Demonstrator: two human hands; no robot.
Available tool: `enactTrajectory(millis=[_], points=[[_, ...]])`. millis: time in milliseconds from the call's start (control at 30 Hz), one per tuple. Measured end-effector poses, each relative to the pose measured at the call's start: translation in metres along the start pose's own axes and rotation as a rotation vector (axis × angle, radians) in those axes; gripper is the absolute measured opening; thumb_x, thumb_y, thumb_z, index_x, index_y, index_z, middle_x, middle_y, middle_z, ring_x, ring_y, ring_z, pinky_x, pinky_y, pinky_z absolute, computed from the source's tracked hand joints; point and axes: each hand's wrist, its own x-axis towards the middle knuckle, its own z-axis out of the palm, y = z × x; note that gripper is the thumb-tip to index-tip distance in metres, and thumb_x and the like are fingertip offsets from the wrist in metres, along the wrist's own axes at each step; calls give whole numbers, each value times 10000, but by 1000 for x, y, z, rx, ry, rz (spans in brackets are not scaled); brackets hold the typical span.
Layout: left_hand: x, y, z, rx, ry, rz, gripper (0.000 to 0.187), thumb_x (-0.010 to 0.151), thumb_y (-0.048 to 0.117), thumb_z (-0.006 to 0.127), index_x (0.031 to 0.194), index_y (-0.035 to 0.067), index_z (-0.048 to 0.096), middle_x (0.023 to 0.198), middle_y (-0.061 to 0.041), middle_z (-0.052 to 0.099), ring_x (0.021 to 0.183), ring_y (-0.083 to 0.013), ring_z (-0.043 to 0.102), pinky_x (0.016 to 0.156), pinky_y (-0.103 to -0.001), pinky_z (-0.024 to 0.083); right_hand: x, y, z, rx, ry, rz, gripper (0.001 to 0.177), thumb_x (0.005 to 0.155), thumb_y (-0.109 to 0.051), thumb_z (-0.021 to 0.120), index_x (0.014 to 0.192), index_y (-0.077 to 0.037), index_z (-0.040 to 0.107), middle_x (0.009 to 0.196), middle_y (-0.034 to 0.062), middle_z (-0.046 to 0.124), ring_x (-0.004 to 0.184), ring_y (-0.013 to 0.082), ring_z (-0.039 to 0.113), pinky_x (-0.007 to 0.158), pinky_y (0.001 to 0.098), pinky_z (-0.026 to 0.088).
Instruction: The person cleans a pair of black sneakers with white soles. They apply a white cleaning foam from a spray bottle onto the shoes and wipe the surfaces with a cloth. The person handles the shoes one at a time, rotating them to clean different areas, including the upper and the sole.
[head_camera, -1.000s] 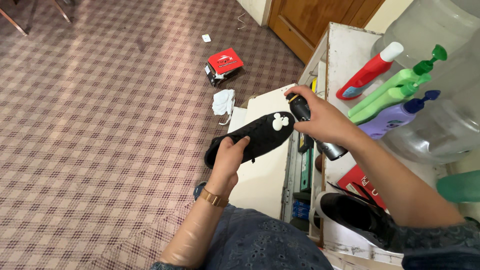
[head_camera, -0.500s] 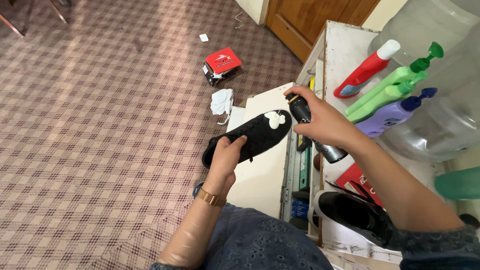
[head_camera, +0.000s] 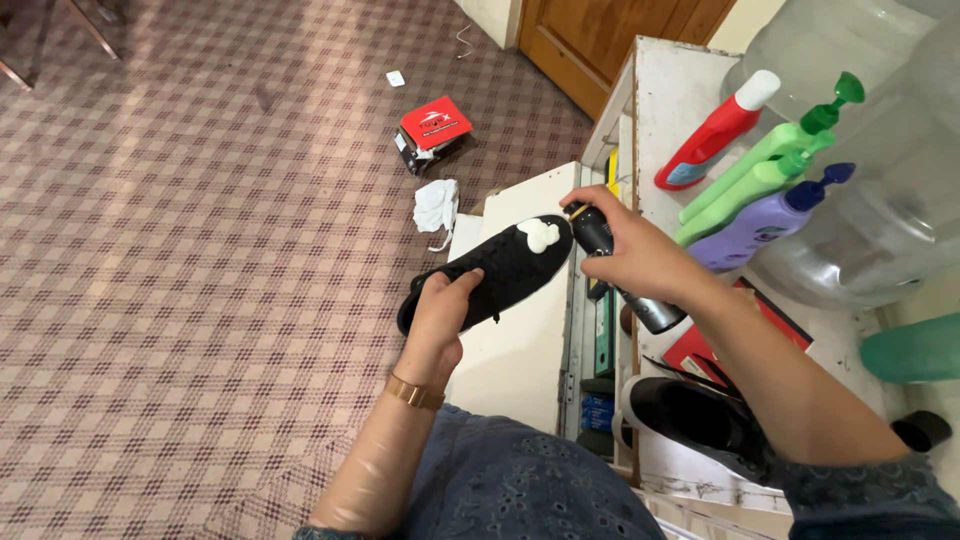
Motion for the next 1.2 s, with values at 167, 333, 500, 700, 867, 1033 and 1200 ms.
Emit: enactTrajectory(millis=[167,333,500,700,867,1033,1200], points=[[3,3,-2,15,-19,-34,170,932,142,682,865,-4,625,764,-16,625,664,-103,566,632,-275,502,-4,-4,1,-58,5,73,726,706,-22,657,1365,-243,448,852,86,610,702,192,654,610,346,530],[3,7,-1,-11,-49,-35,159,919,136,672,845,-4,652,757,-23,644,653,-112,579,624,-274,502,-5,-3,1,-116,-11,40,714,706,-42,664,1358,-243,456,851,96,642,715,208,661,640,346,528],[7,5,-2,19,-24,-37,177,932,145,686,845,3,626,752,-22,619,655,-114,568,623,-280,503,-4,0,3,-129,27,0,727,703,-40,672,1368,-237,454,891,92,642,738,218,657,649,356,531],[10,-1,0,8,-18,-66,168,921,137,679,836,4,619,749,-19,627,649,-115,584,612,-284,507,-2,34,-1,-71,251,-141,761,782,-88,744,1444,-166,376,1191,132,556,973,265,626,841,364,514],[8,-7,7,-44,-92,-102,165,922,126,668,852,-17,625,747,-32,625,626,-133,574,579,-291,497,-14,101,-25,11,739,-166,683,922,30,611,1542,-137,378,1473,191,410,1335,279,489,1190,388,427],[10,-20,29,43,-137,-155,168,959,146,699,927,-11,649,742,-22,551,594,-118,462,527,-291,399,-50,159,-48,-171,1146,-281,769,1029,140,652,1637,-58,225,1672,175,266,1590,303,294,1348,399,221],[6,-27,62,15,-245,-215,162,926,126,665,944,-34,647,791,-51,649,668,-138,595,617,-294,513,-84,187,-46,-19,1264,-217,863,944,145,674,1627,-4,168,1672,183,248,1578,342,357,1324,396,338]])
